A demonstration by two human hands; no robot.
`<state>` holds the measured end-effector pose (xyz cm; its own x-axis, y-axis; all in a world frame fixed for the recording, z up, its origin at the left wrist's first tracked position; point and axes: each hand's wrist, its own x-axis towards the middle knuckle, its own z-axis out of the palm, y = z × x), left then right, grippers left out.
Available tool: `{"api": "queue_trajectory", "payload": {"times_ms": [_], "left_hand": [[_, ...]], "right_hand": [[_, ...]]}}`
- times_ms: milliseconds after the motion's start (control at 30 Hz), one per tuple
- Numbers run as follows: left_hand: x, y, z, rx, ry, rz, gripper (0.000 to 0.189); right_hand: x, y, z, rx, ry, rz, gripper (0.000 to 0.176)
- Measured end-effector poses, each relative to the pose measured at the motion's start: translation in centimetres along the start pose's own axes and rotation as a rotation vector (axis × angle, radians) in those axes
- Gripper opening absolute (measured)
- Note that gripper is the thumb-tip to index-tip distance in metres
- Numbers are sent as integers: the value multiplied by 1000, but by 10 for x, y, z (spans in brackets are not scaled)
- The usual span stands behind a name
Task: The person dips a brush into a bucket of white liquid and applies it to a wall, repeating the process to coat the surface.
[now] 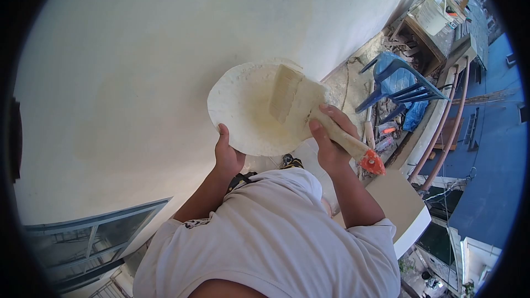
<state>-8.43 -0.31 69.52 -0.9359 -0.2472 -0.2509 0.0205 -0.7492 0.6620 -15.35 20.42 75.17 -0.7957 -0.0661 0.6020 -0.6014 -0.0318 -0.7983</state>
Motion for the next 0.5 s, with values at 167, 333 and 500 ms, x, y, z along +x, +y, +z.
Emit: {"api": "queue_trajectory", "payload": {"times_ms": [167,333,500], "left_hand": [[-9,13,-14,35,-147,-42,63],[-25,19,-37,2,-91,-58,65],[-47,24,-59,41,-137,-26,68]], "right_hand": [[-19,-3,17,-80,-227,200,23],[-38,-16,41,569,194,579,33],[-32,-32,58,824,364,586,31]]}}
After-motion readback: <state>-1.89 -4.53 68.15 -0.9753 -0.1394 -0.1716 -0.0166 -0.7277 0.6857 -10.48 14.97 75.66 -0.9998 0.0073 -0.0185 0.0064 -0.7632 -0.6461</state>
